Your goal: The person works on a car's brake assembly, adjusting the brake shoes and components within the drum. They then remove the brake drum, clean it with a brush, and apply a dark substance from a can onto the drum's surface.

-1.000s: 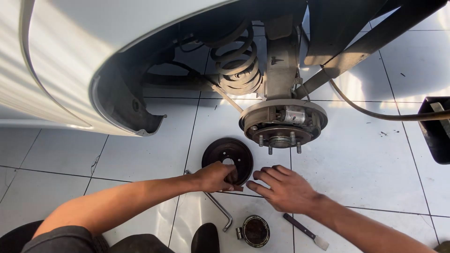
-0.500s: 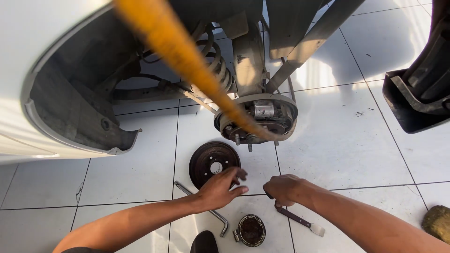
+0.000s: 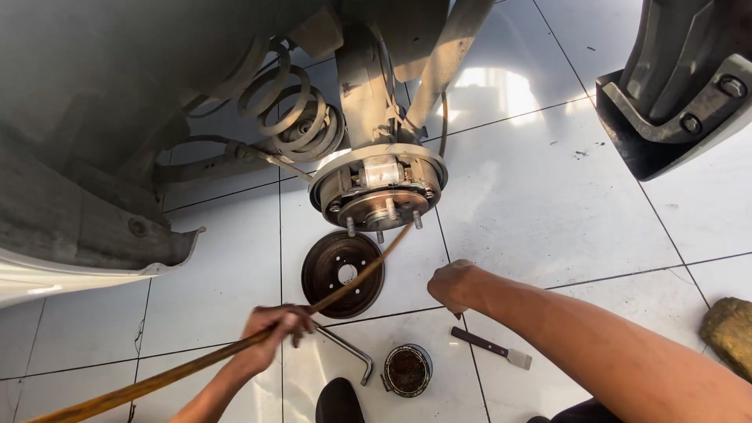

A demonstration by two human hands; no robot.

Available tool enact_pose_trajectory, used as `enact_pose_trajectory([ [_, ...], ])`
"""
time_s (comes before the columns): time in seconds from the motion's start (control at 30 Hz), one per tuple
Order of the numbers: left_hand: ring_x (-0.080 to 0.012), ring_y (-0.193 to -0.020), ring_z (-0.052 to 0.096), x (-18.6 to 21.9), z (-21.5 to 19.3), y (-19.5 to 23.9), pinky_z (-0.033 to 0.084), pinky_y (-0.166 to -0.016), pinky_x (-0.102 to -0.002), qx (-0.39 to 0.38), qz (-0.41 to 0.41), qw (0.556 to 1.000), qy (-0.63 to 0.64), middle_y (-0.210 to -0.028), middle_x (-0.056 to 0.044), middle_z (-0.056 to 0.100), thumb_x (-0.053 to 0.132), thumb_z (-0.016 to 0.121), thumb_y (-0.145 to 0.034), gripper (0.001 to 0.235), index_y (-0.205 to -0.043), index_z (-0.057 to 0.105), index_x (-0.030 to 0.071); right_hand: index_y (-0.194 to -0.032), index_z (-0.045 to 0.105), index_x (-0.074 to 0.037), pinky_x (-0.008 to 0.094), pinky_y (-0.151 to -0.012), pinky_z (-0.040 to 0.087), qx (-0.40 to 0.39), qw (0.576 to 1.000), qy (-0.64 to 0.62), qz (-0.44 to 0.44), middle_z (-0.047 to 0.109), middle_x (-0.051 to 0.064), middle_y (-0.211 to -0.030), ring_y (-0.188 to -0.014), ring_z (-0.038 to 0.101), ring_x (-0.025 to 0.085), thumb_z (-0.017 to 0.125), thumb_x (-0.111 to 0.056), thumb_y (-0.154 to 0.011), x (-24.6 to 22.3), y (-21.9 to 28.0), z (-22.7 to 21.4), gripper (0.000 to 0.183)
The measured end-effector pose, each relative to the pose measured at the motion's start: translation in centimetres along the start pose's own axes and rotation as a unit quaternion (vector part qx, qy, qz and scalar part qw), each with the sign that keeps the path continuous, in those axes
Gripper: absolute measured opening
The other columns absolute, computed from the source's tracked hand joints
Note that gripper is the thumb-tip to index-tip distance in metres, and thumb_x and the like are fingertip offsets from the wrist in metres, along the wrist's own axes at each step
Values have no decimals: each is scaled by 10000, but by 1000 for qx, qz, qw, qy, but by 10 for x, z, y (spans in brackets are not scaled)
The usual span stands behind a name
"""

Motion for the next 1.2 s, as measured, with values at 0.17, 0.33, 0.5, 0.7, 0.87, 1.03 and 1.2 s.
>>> enact_pose_trajectory([
  [0.17, -373, -865, 712, -66, -92, 105, 504, -1112, -582, 365, 87, 920, 114, -732, -200, 648, 307, 457, -1197, 518, -837, 579, -45, -1007, 790, -61, 415, -770, 584, -35, 999, 10, 5, 761, 118, -1045, -1002, 727, 310, 808, -93, -813, 18, 4, 19, 198],
  [0.33, -289, -954, 700, -135, -130, 159, 601, -949, -442, 672, 0, 740, -23, -1020, -182, 689, 515, 455, -1129, 606, -1080, 629, -63, -1086, 783, -104, 402, -830, 592, -82, 996, 8, 33, 744, 69, -1149, -1106, 707, 266, 810, -154, -877, 21, 7, 24, 217],
  [0.5, -208, -819, 676, -168, -49, 64, 571, -848, -366, 607, -106, 783, 83, -924, -133, 710, 598, 360, -1099, 699, -1028, 651, -34, -1029, 810, -121, 406, -825, 590, -39, 997, -39, 46, 765, 74, -1097, -1080, 723, 270, 725, -77, -904, -2, 26, -10, 157],
  [0.7, -322, -1006, 647, -157, 16, -28, 514, -890, -468, 363, -167, 895, -201, -1067, -178, 689, 402, 603, -984, 461, -1167, 625, -20, -947, 810, -144, 400, -809, 593, -15, 996, -64, 63, 774, 56, -1035, -1015, 738, 257, 686, -39, -893, -4, 41, -22, 170],
  [0.87, -486, -1170, 503, -269, 4, -55, 459, -967, -537, 196, -387, 861, -265, -1344, -303, 461, 433, 908, -812, 978, -1366, 295, -90, -931, 754, -149, 376, -817, 583, -8, 992, -65, 104, 773, 43, -957, -966, 743, 222, 646, -76, -922, 5, 78, -41, 131],
  [1.03, -384, -1251, 604, -263, -11, -71, 549, -1005, -523, 234, -497, 834, -55, -1383, -244, 573, 215, 768, -815, 767, -1425, 347, 19, -987, 699, -179, 395, -859, 547, 110, 972, -164, 124, 748, -24, -962, -974, 707, 192, 558, -64, -949, 27, 125, -55, 186],
  [1.2, -421, -1267, 568, -280, -22, -73, 485, -1031, -482, 178, -430, 880, -97, -1395, -301, 523, 61, 655, -846, 723, -1454, 263, 37, -1039, 694, -196, 390, -880, 554, 52, 946, -269, 172, 777, -32, -969, -959, 741, 169, 533, -244, -1021, 52, 138, -28, 169],
])
Point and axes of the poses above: each hand's wrist, its own y-axis away from the middle knuckle, its own z-axis out of the palm, x = y × z, the point moved 3 cm from there along -y, towards the middle knuckle
